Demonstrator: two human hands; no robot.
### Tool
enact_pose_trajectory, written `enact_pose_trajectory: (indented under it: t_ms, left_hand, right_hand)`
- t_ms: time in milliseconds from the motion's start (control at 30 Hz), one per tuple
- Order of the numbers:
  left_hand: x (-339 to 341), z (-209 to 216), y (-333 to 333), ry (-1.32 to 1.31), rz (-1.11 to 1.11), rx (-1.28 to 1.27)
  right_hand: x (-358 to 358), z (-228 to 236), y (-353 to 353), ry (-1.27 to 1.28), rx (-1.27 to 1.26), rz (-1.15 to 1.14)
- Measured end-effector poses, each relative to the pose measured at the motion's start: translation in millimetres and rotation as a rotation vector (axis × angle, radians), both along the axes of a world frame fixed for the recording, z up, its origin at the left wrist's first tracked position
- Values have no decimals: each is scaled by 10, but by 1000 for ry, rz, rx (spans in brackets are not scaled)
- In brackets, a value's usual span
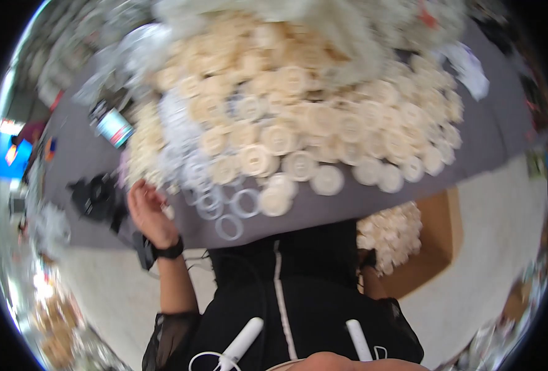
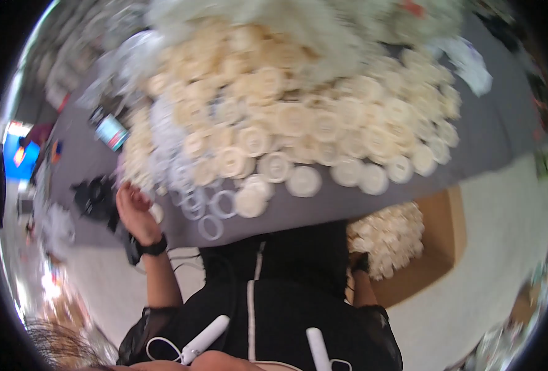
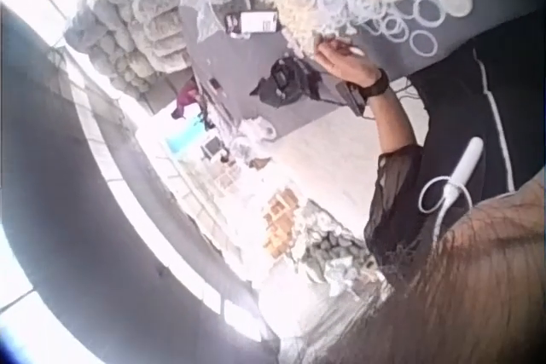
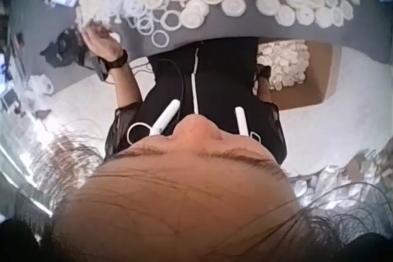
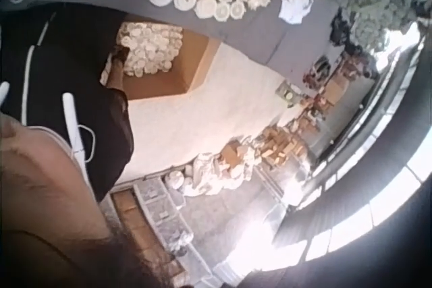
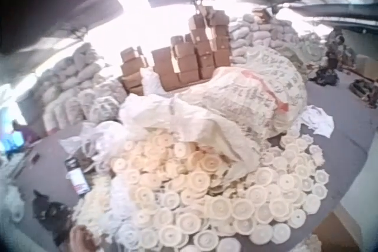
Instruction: The person assembles small white plastic components by fitting silicone rings onto round plastic bases by hand.
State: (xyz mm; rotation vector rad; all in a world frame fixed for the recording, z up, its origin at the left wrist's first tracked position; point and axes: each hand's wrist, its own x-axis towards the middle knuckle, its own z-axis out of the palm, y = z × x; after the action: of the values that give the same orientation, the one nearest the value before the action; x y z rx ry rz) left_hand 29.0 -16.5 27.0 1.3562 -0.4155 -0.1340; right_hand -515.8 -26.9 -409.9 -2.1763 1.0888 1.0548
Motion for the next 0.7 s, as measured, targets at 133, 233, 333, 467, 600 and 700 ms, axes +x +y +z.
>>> enact_pose_trajectory:
  t_ms: [133, 233, 333, 467, 600, 700]
  left_hand:
    - [506, -83, 467, 22, 47, 19]
    - [603, -197, 901, -189, 2, 539]
    - [344, -266, 947, -578, -192, 972]
    - [335, -383, 954, -827, -45, 1069]
    - [222, -153, 866, -577, 0, 749]
    - [24, -127, 796, -98, -181, 475]
  right_hand:
    - [632, 634, -826, -819, -90, -1660]
    - [1076, 1859, -1267, -1351, -147, -1754]
    - [1491, 2668, -1242, -1557, -258, -1724]
    - [1799, 3274, -946, -1830, -184, -1353]
    - [2186, 3800, -696, -1961, -96, -834]
    - [2634, 4097, -649, -1606, 332, -821]
